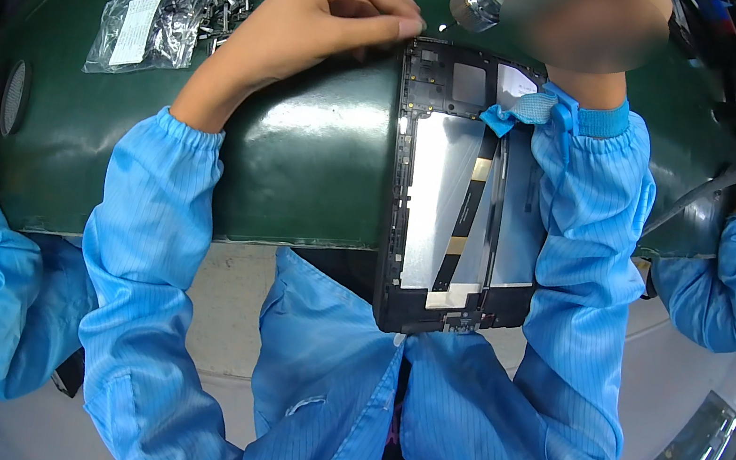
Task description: Assembling internal components of a tablet using an electric screwdriver on a production line.
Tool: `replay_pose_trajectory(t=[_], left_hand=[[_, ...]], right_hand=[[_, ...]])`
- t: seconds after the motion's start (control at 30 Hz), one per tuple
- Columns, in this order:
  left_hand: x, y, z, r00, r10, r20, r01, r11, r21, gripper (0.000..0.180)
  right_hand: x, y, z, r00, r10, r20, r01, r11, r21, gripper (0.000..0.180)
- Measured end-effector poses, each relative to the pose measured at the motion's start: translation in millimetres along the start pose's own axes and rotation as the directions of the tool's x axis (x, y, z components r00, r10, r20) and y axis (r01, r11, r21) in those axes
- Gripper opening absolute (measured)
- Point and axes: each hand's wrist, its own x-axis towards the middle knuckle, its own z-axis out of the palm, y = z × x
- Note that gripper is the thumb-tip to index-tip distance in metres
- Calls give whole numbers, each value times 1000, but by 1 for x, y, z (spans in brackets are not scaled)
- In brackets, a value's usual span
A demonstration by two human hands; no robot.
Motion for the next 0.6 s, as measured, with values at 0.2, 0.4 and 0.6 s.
replay_pose_trajectory(t=[0.2, 0.4, 0.6], left_hand=[[-3, 8, 15, 963, 187, -193, -183, 982, 41, 20], [-5, 13, 25, 902, 389, -189, -329, 901, 282, 27], [-2, 10, 27, 875, 441, -198, -365, 871, 329, 18]], right_hand=[[-2, -2, -5, 999, 19, 29, -20, 999, 34, 29], [-2, -4, 1, 1000, 11, -28, -8, 995, 99, 30], [-4, -6, -2, 999, 40, 14, -40, 999, 35, 30]])
